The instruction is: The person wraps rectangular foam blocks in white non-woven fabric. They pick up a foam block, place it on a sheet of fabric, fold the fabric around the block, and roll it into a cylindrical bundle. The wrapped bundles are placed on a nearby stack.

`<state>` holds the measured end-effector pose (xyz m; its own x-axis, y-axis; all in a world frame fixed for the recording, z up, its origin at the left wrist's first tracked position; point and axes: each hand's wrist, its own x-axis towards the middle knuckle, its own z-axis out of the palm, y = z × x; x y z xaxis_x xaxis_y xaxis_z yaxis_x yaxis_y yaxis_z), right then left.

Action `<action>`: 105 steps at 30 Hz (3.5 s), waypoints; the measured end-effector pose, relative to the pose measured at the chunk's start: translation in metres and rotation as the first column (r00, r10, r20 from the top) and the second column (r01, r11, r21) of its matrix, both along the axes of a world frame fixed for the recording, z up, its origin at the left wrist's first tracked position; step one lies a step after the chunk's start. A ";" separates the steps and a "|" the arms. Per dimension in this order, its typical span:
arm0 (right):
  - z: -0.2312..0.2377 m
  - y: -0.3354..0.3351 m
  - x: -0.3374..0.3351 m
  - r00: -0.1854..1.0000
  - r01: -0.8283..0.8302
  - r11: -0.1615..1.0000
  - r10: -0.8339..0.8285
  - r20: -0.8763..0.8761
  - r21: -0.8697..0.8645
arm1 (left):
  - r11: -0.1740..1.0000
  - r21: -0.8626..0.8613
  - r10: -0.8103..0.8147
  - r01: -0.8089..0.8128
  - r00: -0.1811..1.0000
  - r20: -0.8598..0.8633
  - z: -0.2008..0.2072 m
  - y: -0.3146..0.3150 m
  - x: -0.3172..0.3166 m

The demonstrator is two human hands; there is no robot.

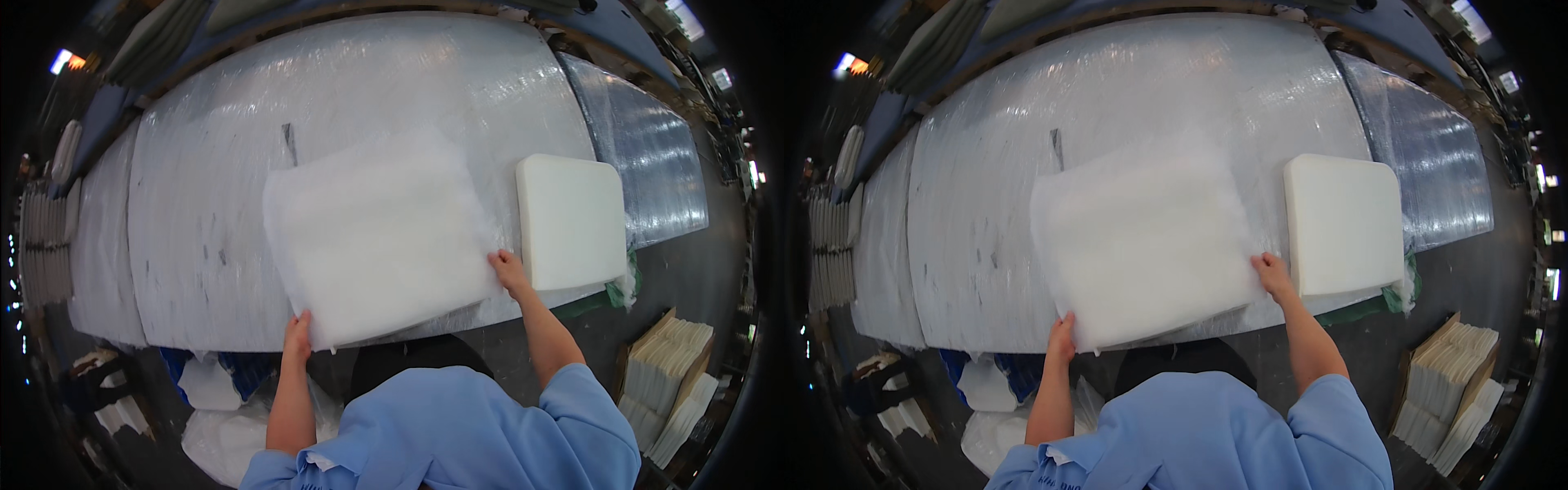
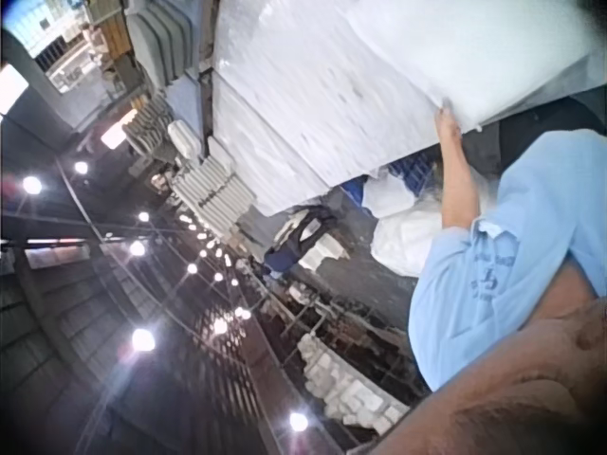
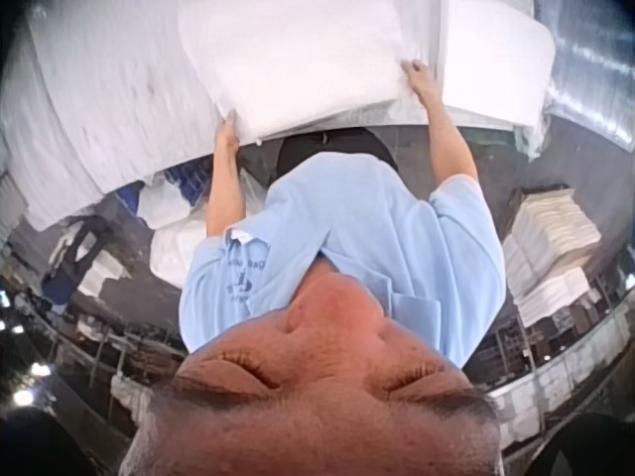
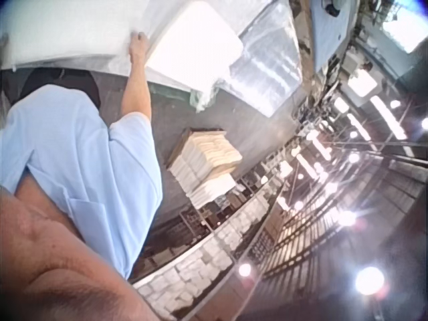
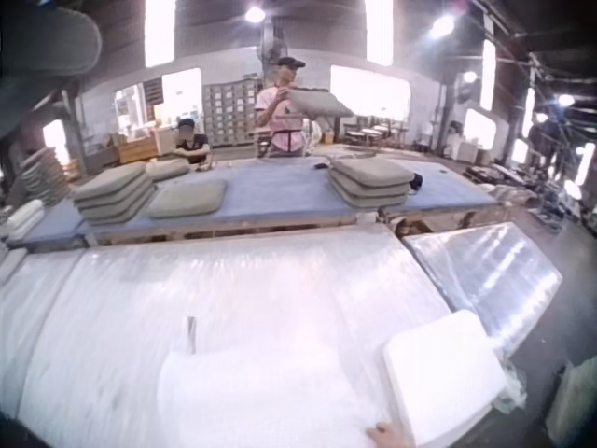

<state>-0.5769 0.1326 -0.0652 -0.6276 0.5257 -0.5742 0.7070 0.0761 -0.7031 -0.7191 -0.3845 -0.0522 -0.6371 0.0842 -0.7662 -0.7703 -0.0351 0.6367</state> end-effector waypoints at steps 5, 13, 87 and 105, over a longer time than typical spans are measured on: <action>-0.012 -0.001 0.005 0.995 -0.001 0.971 0.026 -0.099 0.240 | 0.964 -0.220 0.096 -0.151 0.965 -0.243 -0.008 0.005 0.019; -0.031 -0.001 0.011 0.982 -0.099 0.844 0.168 -0.086 0.527 | 0.882 -0.459 -0.076 -0.108 0.928 -0.364 -0.016 -0.001 0.022; -0.010 -0.060 -0.019 0.953 0.216 0.975 -0.201 0.227 -0.047 | 0.993 0.072 0.086 -0.089 0.995 0.044 -0.011 0.027 0.009; 0.030 0.014 -0.088 0.974 0.228 0.863 -0.195 0.119 -0.452 | 0.983 0.010 0.183 -0.183 0.983 -0.021 0.012 0.013 -0.101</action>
